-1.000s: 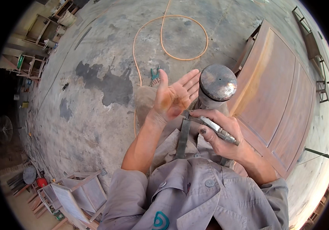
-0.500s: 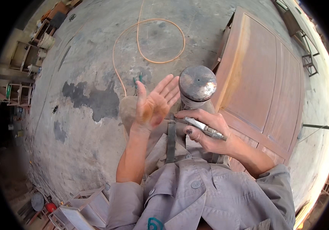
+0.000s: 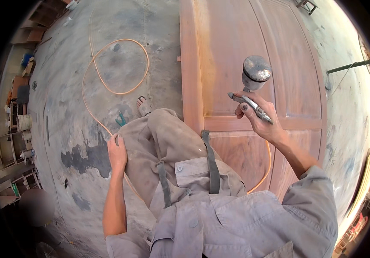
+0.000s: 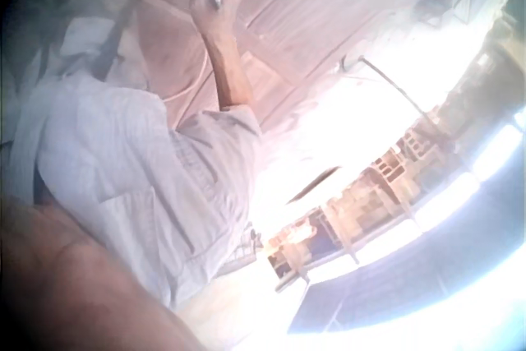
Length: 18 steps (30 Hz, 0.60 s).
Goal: The person uses a spray gun to apply a coat of finish to a large wooden panel. They repeatedly test the spray pattern on their left palm to check the flow before applying it to the wood surface. The person moves the spray gun in steady horizontal strokes across the panel.
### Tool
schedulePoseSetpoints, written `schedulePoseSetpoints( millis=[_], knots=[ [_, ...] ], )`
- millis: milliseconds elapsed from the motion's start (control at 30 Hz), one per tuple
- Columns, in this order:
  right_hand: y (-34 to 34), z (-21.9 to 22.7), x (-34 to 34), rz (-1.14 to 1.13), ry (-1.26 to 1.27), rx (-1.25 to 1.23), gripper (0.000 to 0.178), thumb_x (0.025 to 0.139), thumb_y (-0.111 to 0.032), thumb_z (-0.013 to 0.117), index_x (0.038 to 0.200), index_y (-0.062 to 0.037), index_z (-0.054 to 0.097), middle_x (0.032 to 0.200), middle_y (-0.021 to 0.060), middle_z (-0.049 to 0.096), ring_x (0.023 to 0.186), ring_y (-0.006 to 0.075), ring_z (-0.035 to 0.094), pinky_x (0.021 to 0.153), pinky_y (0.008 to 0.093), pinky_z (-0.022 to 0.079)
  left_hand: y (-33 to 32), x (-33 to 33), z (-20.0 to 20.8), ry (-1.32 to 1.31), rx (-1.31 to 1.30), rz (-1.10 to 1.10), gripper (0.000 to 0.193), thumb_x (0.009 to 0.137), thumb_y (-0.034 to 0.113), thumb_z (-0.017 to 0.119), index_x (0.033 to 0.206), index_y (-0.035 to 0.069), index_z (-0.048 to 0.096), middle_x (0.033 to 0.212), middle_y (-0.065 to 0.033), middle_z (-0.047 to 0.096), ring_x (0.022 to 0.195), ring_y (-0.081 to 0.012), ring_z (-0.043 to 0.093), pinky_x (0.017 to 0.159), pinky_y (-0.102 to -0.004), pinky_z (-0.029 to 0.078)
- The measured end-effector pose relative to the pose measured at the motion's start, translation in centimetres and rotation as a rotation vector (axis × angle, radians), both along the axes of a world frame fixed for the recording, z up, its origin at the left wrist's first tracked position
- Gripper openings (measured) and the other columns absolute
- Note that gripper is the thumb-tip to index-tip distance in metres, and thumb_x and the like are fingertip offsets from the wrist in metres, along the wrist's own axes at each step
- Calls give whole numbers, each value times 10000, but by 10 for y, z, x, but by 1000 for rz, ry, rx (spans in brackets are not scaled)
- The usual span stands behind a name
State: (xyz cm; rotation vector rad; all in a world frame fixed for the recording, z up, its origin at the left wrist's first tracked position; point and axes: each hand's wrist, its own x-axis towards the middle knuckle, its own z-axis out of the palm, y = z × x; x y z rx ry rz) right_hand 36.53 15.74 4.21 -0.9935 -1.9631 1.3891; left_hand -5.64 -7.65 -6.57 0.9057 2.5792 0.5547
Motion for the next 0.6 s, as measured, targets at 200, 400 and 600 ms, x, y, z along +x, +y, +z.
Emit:
schedulePoseSetpoints(
  millis=[200,400,600],
  knots=[
    [33,-35,8,-78,-48,-85,275,1047,-153,601,1278,-7,641,800,69,661,677,124,617,625,292,515,88,29,-24,65,-70,-141,380,992,353,544,1183,55,682,1254,-181,662,1163,-383,607,998,-464,469],
    [25,-57,19,-132,-85,-211,292,1042,-163,607,1295,-20,644,829,70,680,706,133,655,661,301,538,143,53,-22,78,-94,-212,351,986,340,558,1078,51,735,1178,-148,699,1138,-367,620,975,-459,475],
    [9,-83,36,-60,-109,-179,329,1045,-213,608,1305,-16,648,839,97,708,739,158,698,674,314,552,135,43,-26,34,-85,-204,376,990,337,558,1079,13,726,1149,-179,698,1097,-377,634,952,-454,483]
  ],
)
